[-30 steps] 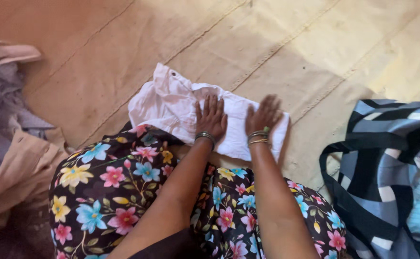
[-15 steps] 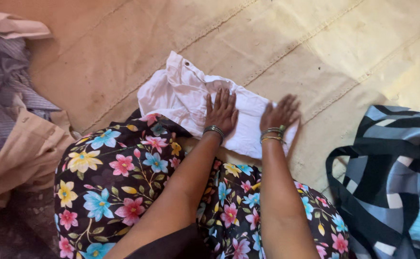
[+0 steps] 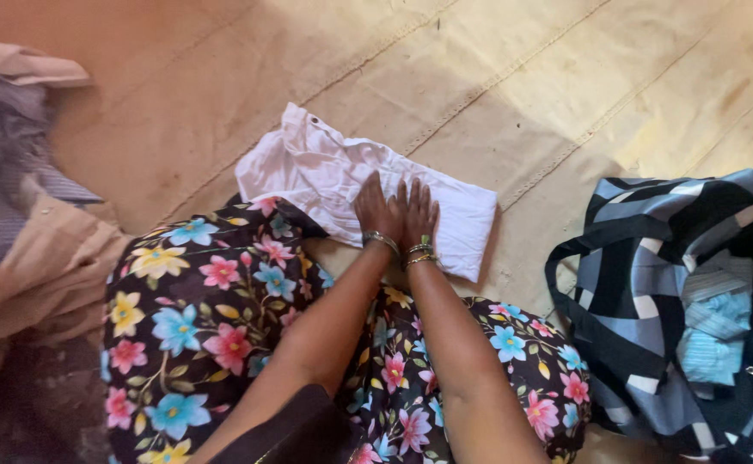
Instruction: The person folds a white shirt by hand and places it into a black and white bag.
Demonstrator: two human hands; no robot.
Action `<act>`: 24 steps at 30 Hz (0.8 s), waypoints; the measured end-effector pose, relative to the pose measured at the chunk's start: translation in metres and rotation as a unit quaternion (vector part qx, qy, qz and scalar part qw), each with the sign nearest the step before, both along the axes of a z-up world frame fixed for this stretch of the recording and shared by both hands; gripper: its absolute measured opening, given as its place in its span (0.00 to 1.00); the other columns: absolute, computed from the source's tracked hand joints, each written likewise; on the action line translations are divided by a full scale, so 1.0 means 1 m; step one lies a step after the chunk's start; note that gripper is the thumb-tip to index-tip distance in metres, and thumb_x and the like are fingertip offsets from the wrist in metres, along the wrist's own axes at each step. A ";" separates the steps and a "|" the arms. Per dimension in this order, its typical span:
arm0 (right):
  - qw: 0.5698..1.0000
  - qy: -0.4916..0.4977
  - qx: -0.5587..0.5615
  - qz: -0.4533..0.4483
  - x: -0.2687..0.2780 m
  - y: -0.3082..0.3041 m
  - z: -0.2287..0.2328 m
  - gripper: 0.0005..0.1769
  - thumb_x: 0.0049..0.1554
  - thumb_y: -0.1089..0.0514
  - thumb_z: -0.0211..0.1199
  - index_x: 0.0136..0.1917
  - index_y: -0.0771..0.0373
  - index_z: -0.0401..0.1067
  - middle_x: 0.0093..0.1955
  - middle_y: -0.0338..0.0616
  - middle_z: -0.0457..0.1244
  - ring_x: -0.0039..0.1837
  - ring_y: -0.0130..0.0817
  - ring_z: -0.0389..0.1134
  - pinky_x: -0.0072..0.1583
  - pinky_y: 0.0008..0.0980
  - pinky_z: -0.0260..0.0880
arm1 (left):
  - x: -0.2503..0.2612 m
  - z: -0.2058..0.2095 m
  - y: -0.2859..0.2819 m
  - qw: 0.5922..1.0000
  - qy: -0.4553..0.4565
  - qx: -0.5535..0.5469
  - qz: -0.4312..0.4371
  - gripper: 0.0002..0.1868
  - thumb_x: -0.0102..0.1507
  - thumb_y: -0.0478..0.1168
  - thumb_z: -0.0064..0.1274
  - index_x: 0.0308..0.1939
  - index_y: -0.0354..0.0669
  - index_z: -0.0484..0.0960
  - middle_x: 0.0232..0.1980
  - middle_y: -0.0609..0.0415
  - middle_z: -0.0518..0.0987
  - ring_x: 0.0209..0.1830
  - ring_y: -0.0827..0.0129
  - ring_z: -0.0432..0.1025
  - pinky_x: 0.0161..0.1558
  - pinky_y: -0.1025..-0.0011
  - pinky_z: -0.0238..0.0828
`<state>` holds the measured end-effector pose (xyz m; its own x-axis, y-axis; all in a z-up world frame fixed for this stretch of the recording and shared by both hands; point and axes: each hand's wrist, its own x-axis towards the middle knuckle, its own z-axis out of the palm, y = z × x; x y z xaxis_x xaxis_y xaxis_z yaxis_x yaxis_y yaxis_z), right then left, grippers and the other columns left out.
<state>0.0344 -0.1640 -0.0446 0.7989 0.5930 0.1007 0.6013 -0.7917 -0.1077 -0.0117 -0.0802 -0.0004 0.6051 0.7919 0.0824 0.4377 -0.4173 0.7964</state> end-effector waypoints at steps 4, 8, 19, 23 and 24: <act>0.996 0.081 0.024 -0.009 -0.017 0.002 0.012 0.49 0.58 0.36 0.56 0.83 0.51 0.40 0.86 0.50 0.32 0.85 0.54 0.30 0.77 0.65 0.28 | -0.040 0.003 -0.014 0.981 -0.008 -0.044 0.191 0.35 0.55 0.41 0.61 0.65 0.37 0.68 0.65 0.37 0.72 0.68 0.47 0.64 0.70 0.51 0.60; 0.997 0.082 0.011 -0.010 -0.035 -0.002 0.031 0.49 0.58 0.38 0.58 0.84 0.51 0.41 0.87 0.48 0.33 0.86 0.53 0.31 0.78 0.62 0.29 | -0.058 -0.016 0.031 0.879 -0.071 -0.218 0.419 0.46 0.52 0.40 0.67 0.69 0.29 0.62 0.67 0.31 0.69 0.65 0.44 0.66 0.66 0.53 0.62; 0.943 0.081 0.317 0.064 -0.050 0.018 0.073 0.47 0.65 0.38 0.54 0.85 0.65 0.42 0.87 0.53 0.39 0.87 0.54 0.38 0.81 0.59 0.33 | -0.049 -0.040 0.036 0.856 -0.116 -0.239 0.443 0.53 0.50 0.38 0.71 0.71 0.24 0.57 0.69 0.28 0.65 0.67 0.41 0.64 0.69 0.56 0.57; 0.975 0.017 0.216 0.040 -0.050 0.032 0.076 0.46 0.63 0.39 0.52 0.84 0.64 0.43 0.88 0.52 0.37 0.87 0.52 0.35 0.80 0.62 0.31 | -0.047 -0.056 0.018 0.856 -0.053 -0.270 0.438 0.47 0.47 0.38 0.73 0.64 0.31 0.63 0.62 0.35 0.69 0.60 0.45 0.66 0.64 0.53 0.61; 0.994 0.004 0.108 0.031 -0.048 0.033 0.073 0.47 0.60 0.38 0.53 0.83 0.63 0.44 0.86 0.52 0.38 0.86 0.52 0.35 0.78 0.62 0.32 | -0.045 -0.058 0.019 0.836 -0.130 -0.274 0.458 0.45 0.47 0.37 0.71 0.63 0.30 0.63 0.59 0.36 0.70 0.56 0.48 0.70 0.61 0.53 0.66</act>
